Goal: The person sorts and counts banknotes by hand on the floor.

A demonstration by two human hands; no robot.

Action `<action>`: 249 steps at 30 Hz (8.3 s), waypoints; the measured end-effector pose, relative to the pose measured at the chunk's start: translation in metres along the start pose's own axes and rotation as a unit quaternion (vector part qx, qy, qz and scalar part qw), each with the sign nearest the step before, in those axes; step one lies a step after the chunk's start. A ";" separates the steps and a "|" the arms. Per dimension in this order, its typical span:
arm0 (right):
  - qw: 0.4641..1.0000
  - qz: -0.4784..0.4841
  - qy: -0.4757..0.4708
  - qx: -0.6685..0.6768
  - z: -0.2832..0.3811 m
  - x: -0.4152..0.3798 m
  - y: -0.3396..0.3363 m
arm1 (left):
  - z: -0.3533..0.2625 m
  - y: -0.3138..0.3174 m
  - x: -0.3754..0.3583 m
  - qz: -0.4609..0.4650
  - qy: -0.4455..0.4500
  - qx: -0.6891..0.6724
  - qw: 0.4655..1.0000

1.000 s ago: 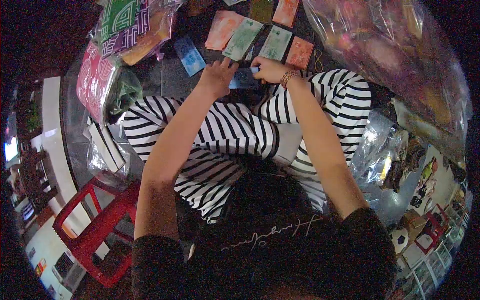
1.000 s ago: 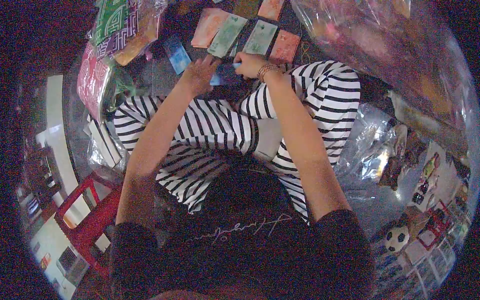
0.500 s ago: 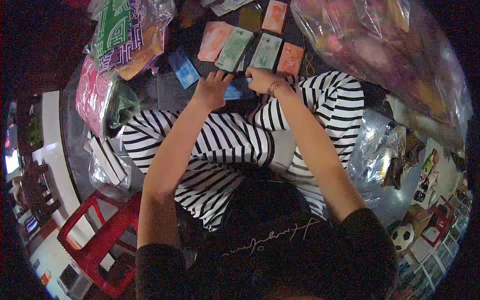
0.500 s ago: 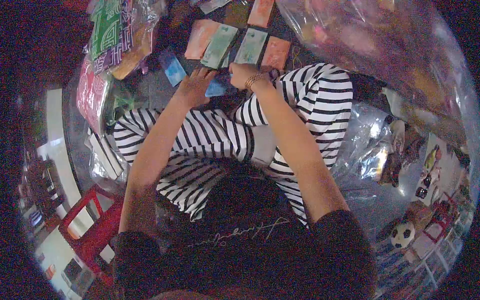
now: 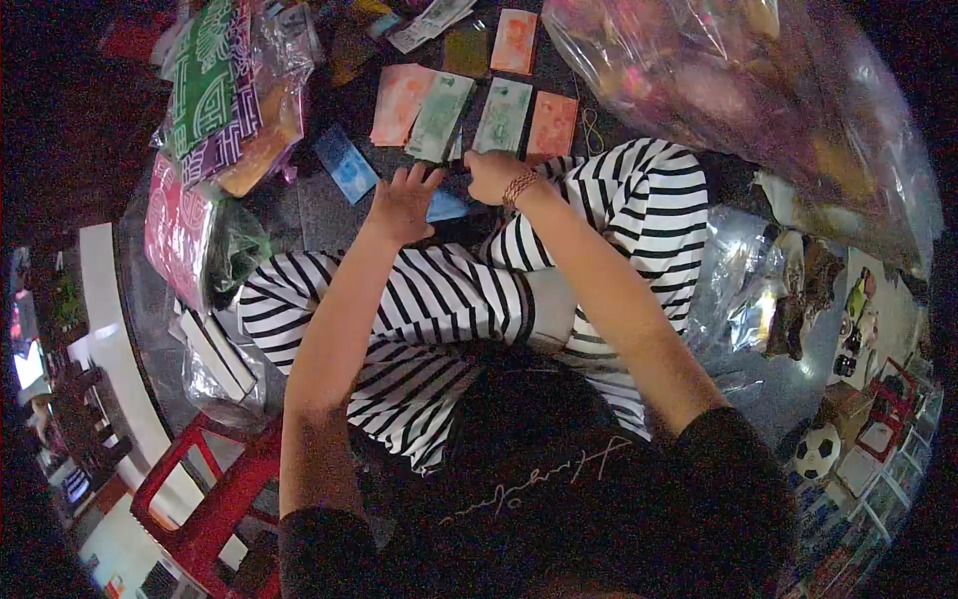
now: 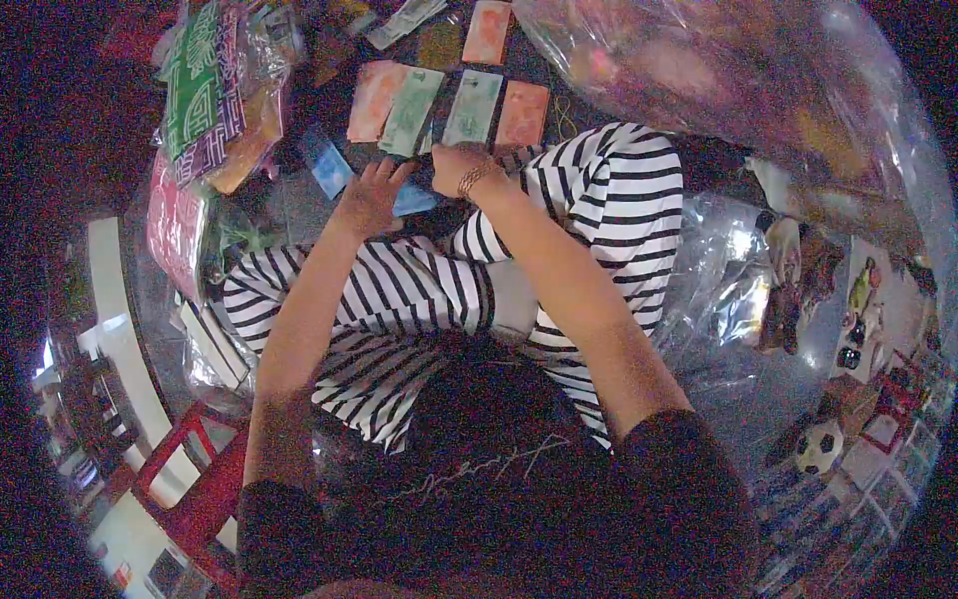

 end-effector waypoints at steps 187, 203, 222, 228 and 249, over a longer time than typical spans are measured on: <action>0.965 -0.168 -0.170 0.111 0.016 -0.017 -0.027 | 0.048 0.006 -0.001 -0.233 -0.096 -0.203 0.946; 0.979 -0.091 -0.121 0.137 -0.005 0.000 -0.012 | 0.065 0.052 0.017 -0.173 -0.065 -0.216 0.959; 0.971 -0.087 -0.153 0.164 -0.003 0.009 -0.006 | 0.068 0.050 0.016 -0.145 -0.085 -0.251 0.953; 0.973 -0.081 -0.149 0.154 -0.001 0.011 -0.005 | 0.061 0.039 0.014 -0.138 -0.115 -0.261 0.949; 0.972 -0.085 -0.140 0.170 -0.007 0.008 -0.010 | 0.064 0.040 0.014 -0.157 -0.095 -0.281 0.942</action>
Point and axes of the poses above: each hand's wrist, its own x-axis towards the middle knuckle, its own y-axis out of the palm, z = x × y, the point moved 1 cm from there along x, towards the middle knuckle, and after that the axes turned 10 degrees about y, right-handed, at the moved point
